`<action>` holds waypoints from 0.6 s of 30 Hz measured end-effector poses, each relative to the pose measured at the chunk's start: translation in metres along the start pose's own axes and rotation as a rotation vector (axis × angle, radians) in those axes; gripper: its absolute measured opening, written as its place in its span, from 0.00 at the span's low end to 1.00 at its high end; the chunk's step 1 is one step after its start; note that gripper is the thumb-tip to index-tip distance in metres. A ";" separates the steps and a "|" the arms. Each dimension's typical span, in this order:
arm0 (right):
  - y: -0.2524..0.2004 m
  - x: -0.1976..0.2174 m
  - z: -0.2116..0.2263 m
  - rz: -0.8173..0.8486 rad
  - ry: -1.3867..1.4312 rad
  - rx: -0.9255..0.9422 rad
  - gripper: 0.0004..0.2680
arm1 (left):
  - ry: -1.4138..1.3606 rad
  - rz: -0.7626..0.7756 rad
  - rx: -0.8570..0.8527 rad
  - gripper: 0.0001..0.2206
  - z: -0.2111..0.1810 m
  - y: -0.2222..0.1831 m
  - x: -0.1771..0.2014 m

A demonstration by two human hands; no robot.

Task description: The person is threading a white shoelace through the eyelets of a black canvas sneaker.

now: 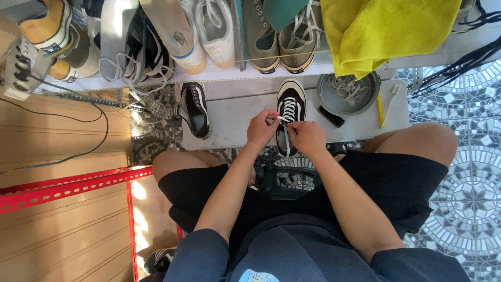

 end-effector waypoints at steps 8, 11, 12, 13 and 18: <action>0.001 -0.011 0.015 -0.040 -0.058 0.145 0.10 | -0.022 0.007 0.047 0.11 0.007 0.006 -0.005; 0.000 -0.014 0.012 -0.062 -0.132 0.171 0.09 | -0.025 -0.010 0.050 0.10 0.006 0.004 -0.003; 0.002 -0.020 0.005 -0.094 -0.170 0.188 0.08 | -0.032 -0.010 0.053 0.10 0.007 0.004 -0.005; 0.002 -0.027 -0.002 -0.124 -0.209 0.201 0.07 | -0.039 -0.007 0.057 0.10 0.008 0.003 -0.006; 0.003 -0.052 -0.021 -0.246 -0.278 0.269 0.06 | -0.057 -0.010 0.043 0.09 0.006 0.004 -0.006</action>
Point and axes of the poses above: each hand's wrist, its own y-axis towards the middle knuckle, its own x-axis out of the back of the hand, z = x × y, the point moved 1 cm from there along y, towards the middle knuckle, and after that the axes turned 14 degrees about y, right-handed, at the moved point
